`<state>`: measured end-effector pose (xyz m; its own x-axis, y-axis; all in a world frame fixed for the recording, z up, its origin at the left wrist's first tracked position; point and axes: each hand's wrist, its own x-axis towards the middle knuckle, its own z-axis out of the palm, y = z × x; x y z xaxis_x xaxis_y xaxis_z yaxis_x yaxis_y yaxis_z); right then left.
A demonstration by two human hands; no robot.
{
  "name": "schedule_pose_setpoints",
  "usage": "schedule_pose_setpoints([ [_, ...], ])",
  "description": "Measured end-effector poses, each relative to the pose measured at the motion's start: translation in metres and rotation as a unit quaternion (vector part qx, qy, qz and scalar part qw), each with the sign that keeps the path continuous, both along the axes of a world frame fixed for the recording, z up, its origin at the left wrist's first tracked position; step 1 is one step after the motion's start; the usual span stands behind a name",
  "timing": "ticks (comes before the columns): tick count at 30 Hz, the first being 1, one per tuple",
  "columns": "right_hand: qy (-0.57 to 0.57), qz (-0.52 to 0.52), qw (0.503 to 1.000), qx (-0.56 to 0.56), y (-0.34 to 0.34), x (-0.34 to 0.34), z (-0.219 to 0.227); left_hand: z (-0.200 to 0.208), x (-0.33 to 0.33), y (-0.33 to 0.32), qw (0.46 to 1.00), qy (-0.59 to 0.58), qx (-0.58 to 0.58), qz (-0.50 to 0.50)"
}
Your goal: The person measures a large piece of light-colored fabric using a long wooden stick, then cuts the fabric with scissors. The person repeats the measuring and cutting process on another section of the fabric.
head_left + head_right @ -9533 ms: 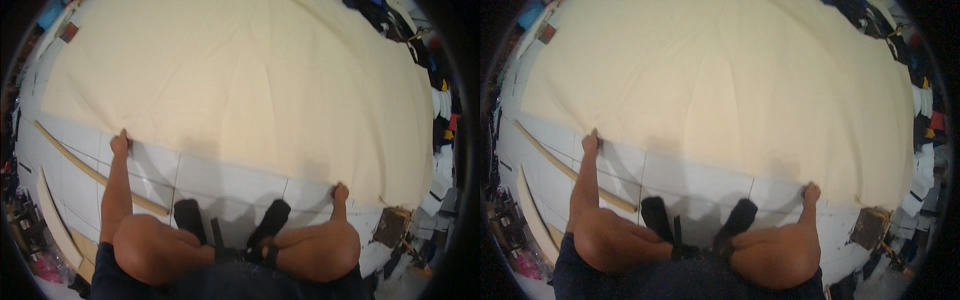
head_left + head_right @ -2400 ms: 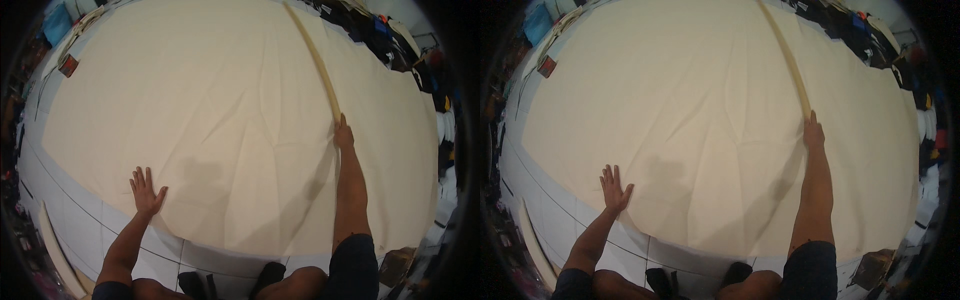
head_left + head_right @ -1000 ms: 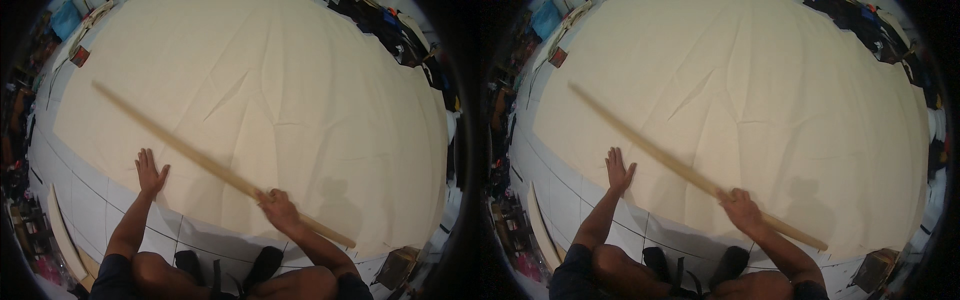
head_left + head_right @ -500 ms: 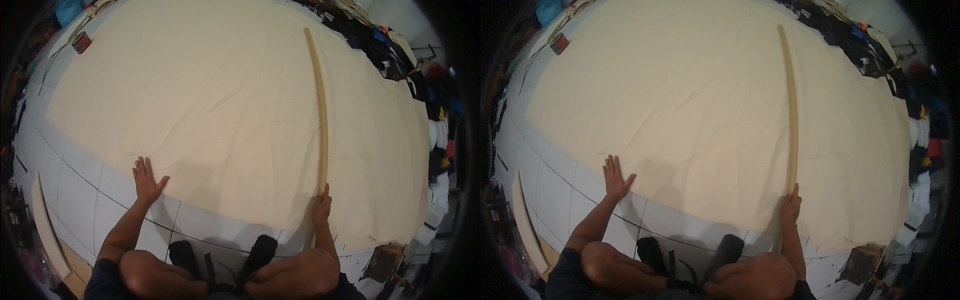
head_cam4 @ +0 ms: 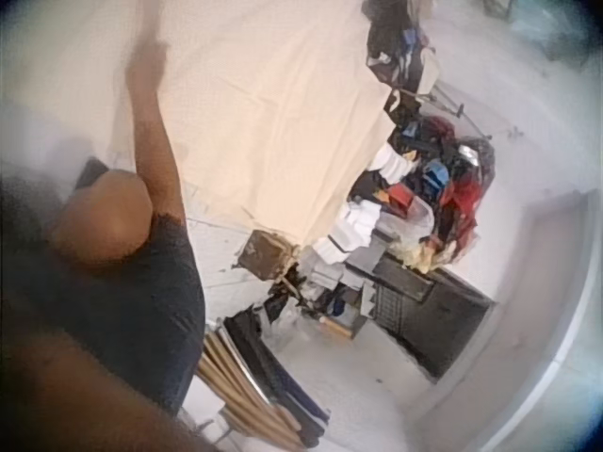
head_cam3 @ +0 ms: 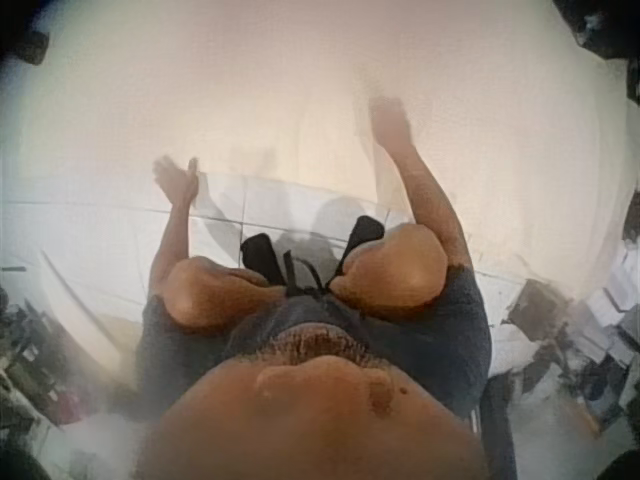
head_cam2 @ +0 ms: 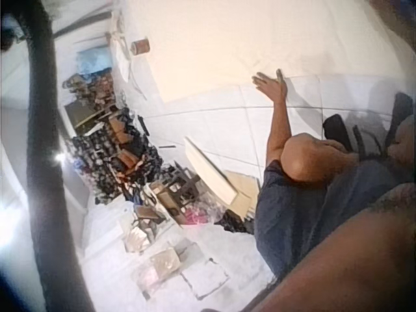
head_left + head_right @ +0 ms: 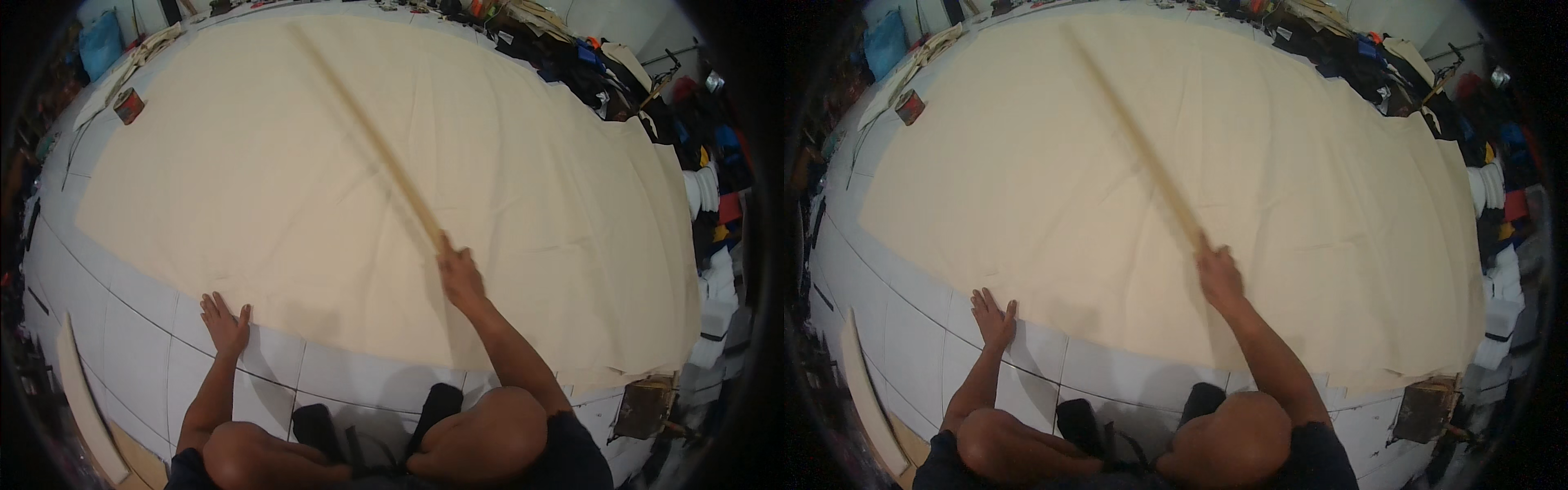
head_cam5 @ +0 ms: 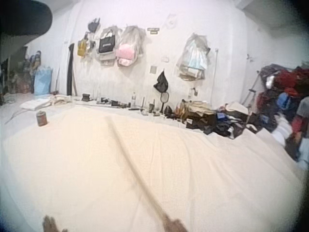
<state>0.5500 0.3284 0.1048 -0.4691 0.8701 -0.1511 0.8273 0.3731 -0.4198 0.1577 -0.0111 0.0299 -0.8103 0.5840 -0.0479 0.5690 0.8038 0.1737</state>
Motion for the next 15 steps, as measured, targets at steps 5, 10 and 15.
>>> schedule_pose_setpoints([
  [5, -0.056, 0.178, 0.980, 0.074, 0.034, -0.108, -0.006, -0.006, -0.007, 0.001, 0.999, -0.040, 0.021, -0.028],
  [10, -0.113, 0.082, 0.987, 0.082, 0.108, -0.129, -0.040, -0.004, -0.006, -0.003, 0.997, -0.044, 0.045, -0.040],
  [15, -0.084, -0.152, 0.984, 0.030, 0.195, -0.052, -0.055, -0.019, -0.009, -0.013, 0.996, -0.016, 0.054, -0.065],
])
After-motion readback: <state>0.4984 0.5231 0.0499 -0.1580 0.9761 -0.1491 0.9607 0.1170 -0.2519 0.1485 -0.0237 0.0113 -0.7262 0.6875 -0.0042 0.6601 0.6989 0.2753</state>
